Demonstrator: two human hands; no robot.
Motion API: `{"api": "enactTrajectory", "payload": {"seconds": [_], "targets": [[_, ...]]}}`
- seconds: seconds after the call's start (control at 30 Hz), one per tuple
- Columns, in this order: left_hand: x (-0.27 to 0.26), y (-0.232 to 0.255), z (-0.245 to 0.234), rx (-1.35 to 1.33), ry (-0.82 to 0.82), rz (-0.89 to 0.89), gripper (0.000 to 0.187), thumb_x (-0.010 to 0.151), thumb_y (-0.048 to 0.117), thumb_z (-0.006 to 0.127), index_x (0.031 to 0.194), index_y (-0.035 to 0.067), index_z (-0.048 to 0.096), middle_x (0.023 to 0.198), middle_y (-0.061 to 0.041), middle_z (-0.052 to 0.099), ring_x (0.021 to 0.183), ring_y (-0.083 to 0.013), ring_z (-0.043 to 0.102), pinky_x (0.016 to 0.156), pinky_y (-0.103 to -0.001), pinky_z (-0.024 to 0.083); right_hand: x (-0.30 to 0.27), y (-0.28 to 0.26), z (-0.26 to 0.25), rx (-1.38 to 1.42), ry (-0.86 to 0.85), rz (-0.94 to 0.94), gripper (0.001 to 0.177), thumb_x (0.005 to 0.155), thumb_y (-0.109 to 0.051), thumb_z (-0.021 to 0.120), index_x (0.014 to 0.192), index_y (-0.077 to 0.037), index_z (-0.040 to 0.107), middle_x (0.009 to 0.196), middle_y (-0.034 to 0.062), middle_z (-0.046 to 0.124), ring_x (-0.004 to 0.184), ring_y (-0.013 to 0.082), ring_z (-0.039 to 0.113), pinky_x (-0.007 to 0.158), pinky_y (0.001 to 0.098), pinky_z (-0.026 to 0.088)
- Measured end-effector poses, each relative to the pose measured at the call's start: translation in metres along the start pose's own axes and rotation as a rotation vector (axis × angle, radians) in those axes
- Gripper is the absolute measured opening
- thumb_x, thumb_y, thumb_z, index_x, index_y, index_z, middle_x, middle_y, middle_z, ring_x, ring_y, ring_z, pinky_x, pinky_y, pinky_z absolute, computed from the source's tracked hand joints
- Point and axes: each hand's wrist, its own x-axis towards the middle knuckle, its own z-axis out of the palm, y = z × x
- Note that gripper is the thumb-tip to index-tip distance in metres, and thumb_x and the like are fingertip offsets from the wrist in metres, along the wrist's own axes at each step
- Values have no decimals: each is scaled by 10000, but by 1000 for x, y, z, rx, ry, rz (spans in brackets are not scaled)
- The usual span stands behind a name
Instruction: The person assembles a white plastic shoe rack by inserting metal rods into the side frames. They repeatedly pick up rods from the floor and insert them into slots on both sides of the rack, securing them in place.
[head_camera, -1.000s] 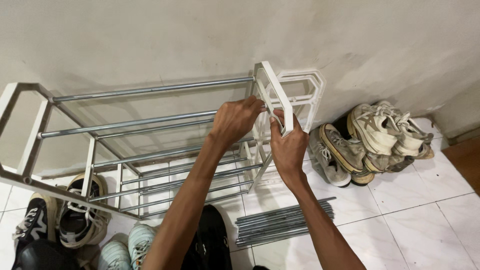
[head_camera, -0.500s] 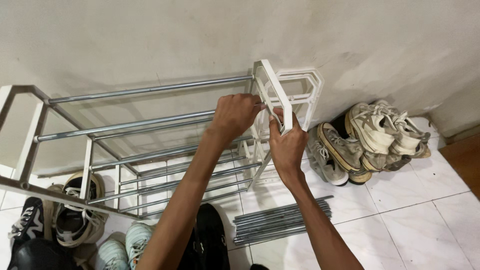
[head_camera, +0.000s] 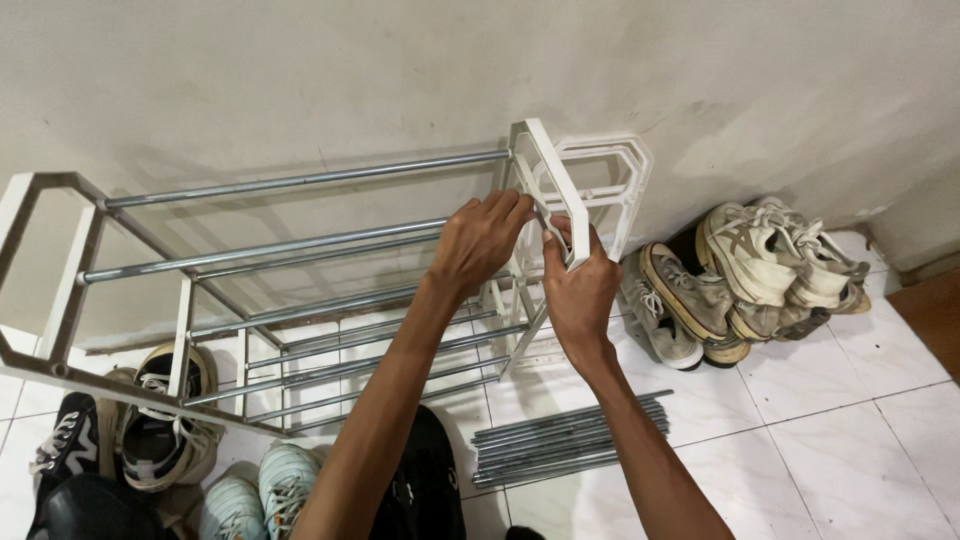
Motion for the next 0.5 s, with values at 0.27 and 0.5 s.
{"api": "enactTrajectory", "payload": {"seconds": [0.27,0.5], "targets": [[6,16,-17,-76,-127,-144,200,1028,246,625,940,71,666,844,-62,676,725,-238,709,556,-377,542,-4,5,-6,8,-10,4,196,966,-73,701,1142,11,708,1008,140,777,951,240,774,827,360,589],[4,13,-27,-90,-80,-71,135,950,161,657,1024,51,682,868,-76,682,786,-251,711,636,-381,568,-1,4,-8,-5,-7,-58,183,952,-36,707,1129,12,702,996,140,773,939,228,765,829,365,584]]}}
